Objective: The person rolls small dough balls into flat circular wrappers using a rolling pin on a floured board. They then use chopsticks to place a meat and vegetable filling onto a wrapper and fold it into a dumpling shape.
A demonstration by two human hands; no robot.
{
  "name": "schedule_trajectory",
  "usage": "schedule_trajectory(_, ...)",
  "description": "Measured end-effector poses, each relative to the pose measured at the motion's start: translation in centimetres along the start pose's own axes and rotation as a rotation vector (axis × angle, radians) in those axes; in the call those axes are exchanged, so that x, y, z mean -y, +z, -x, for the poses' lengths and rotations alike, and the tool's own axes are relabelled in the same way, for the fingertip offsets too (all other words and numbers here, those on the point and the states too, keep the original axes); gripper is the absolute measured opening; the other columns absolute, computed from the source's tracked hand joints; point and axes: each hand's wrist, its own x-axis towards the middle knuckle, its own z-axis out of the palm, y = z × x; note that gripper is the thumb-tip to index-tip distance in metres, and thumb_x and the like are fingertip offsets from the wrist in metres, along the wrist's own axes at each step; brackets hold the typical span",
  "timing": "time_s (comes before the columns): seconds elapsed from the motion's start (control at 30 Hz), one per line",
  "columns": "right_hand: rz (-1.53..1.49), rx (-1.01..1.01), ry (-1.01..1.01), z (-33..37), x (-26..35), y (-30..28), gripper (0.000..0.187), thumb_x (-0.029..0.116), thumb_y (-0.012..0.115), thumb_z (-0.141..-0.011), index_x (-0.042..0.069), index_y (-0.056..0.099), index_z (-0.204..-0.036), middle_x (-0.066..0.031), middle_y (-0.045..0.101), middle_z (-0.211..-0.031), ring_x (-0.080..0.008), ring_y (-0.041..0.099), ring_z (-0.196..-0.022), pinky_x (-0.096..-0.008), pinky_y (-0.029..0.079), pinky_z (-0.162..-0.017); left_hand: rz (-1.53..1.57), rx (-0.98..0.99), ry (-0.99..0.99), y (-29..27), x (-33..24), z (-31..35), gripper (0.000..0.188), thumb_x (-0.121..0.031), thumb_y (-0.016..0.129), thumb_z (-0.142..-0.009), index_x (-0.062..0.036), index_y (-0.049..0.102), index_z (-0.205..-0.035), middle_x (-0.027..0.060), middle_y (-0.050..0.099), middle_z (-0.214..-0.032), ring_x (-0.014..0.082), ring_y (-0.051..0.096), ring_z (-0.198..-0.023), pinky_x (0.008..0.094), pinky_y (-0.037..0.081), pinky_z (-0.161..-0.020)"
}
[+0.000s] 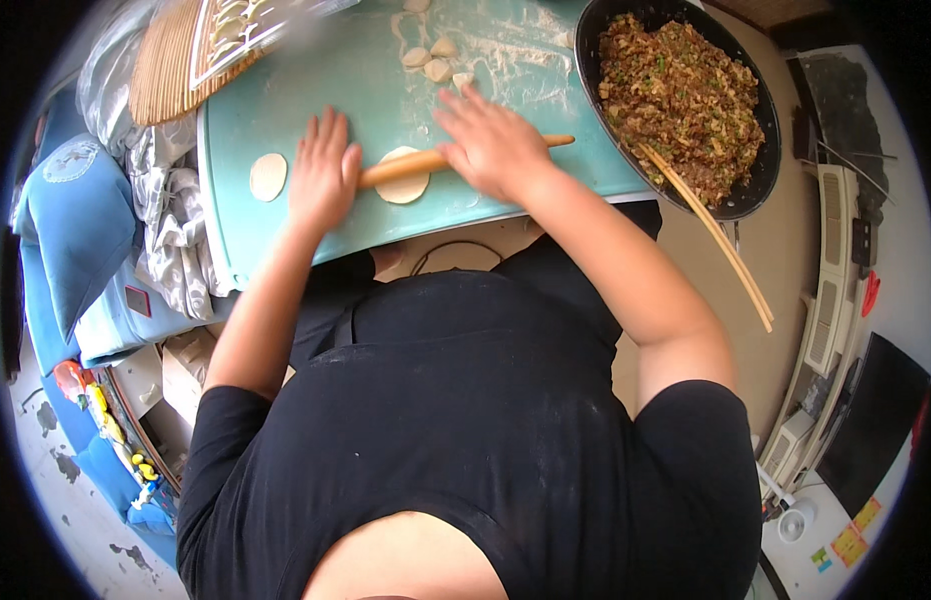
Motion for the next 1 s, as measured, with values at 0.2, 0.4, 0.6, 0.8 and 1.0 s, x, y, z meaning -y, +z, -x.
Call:
schedule_trajectory(0.2, 0.164, -0.013, 0.033, 4.7, 1.8, 1.2, 0.062, 0.048, 0.043, -0.091, 0.007, 0.039, -0.137, -0.0127, 0.026, -0.149, -0.0312, 0.021, -0.139, -0.0444, 0.023, -0.11, -0.09, 0.011, 0.033, -0.5, -0.5, 2.9, 0.056, -0.036, 0.043, -0.093, 0.0029, 0.039, -0.133, 0.0219, 0.033, -0.143, 0.0394, 0.027, -0.134, 0.0489, 0.024, -0.109)
schedule_trajectory(0.4, 0.184, -0.105, -0.069, -1.7, -1.0, 1.1, 0.058, 0.04, 0.048, -0.09, 0.011, 0.037, -0.139, -0.0123, 0.022, -0.151, -0.0339, 0.018, -0.139, -0.0467, 0.019, -0.111, -0.097, -0.106, -0.168, 0.3, 1.6, -0.8, 0.058, -0.037, 0.042, -0.092, 0.0031, 0.039, -0.134, 0.0236, 0.029, -0.144, 0.0422, 0.023, -0.135, 0.0504, 0.018, -0.11)
schedule_trajectory(0.6, 0.104, -0.002, -0.022, 3.8, 1.5, 1.1, 0.061, 0.044, 0.048, -0.09, 0.011, 0.037, -0.14, -0.0102, 0.022, -0.151, -0.0316, 0.016, -0.14, -0.0459, 0.016, -0.113, -0.184, 0.001, -0.039, -1.1, -0.1, 4.1, 0.062, -0.04, 0.042, -0.091, 0.0035, 0.038, -0.135, 0.0232, 0.024, -0.147, 0.0401, 0.02, -0.137, 0.0511, 0.016, -0.11)
schedule_trajectory(0.8, 0.193, -0.003, -0.067, 0.0, 1.1, -0.2, 0.056, 0.038, 0.046, -0.092, 0.011, 0.036, -0.14, -0.0099, 0.023, -0.151, -0.0291, 0.016, -0.14, -0.0445, 0.018, -0.112, -0.161, -0.141, -0.194, 0.5, 1.9, 1.0, 0.057, -0.035, 0.042, -0.092, 0.005, 0.04, -0.131, 0.0249, 0.026, -0.145, 0.043, 0.022, -0.135, 0.0512, 0.017, -0.11)
schedule_trajectory(1.0, 0.113, 0.047, -0.059, 4.6, 0.9, 0.9, 0.061, 0.044, 0.05, -0.088, 0.015, 0.036, -0.14, -0.0086, 0.02, -0.152, -0.0325, 0.014, -0.141, -0.0489, 0.013, -0.113, -0.197, -0.01, -0.116, -1.0, -0.6, 4.8, 0.06, -0.037, 0.041, -0.092, 0.0022, 0.035, -0.137, 0.021, 0.022, -0.149, 0.0392, 0.017, -0.138, 0.05, 0.014, -0.111)
